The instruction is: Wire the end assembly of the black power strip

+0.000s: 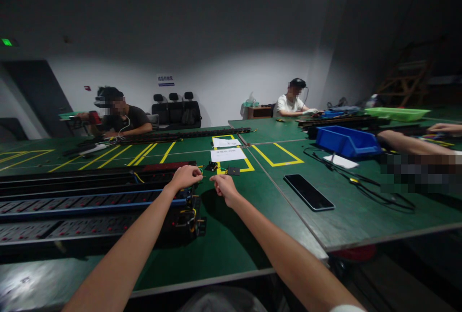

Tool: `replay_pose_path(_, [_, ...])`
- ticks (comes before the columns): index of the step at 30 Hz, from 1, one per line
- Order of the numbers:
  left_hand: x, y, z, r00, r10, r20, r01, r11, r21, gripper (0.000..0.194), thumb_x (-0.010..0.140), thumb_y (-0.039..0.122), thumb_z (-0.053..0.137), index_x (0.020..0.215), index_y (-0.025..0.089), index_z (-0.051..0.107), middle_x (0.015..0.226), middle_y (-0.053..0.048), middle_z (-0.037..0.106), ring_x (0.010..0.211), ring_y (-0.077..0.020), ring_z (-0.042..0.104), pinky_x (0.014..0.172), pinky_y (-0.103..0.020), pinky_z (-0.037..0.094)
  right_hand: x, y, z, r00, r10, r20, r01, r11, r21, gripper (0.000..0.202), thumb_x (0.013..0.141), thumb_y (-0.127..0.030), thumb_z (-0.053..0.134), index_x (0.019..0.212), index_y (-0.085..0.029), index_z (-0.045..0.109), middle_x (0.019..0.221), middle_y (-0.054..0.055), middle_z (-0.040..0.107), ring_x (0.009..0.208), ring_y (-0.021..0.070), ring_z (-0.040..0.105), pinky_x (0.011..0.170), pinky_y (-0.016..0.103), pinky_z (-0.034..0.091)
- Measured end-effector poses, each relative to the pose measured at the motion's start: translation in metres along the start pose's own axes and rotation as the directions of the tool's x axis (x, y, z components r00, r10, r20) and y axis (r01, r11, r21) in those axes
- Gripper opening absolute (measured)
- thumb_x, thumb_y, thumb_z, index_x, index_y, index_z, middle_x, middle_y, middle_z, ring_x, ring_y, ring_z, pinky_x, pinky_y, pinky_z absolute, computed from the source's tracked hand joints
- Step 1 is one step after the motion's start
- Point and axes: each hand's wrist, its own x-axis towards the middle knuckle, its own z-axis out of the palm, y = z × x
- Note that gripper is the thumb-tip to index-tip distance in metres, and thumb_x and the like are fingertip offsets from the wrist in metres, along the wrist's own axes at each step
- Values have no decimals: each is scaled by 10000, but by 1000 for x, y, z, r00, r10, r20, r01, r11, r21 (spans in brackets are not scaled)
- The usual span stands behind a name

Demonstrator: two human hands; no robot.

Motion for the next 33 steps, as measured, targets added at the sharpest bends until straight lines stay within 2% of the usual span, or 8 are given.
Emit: replay_pose_path(33, [0, 0, 0, 1000, -3, -2, 3, 1000, 5, 227, 790, 423, 602, 868, 284, 763, 901, 12, 771, 911, -209, 701, 793, -283, 484, 1, 2, -1, 1000, -5, 8, 5, 1000, -10, 116, 710, -242, 613, 753, -135, 621, 481, -83, 429, 365, 43, 331, 341, 174, 179])
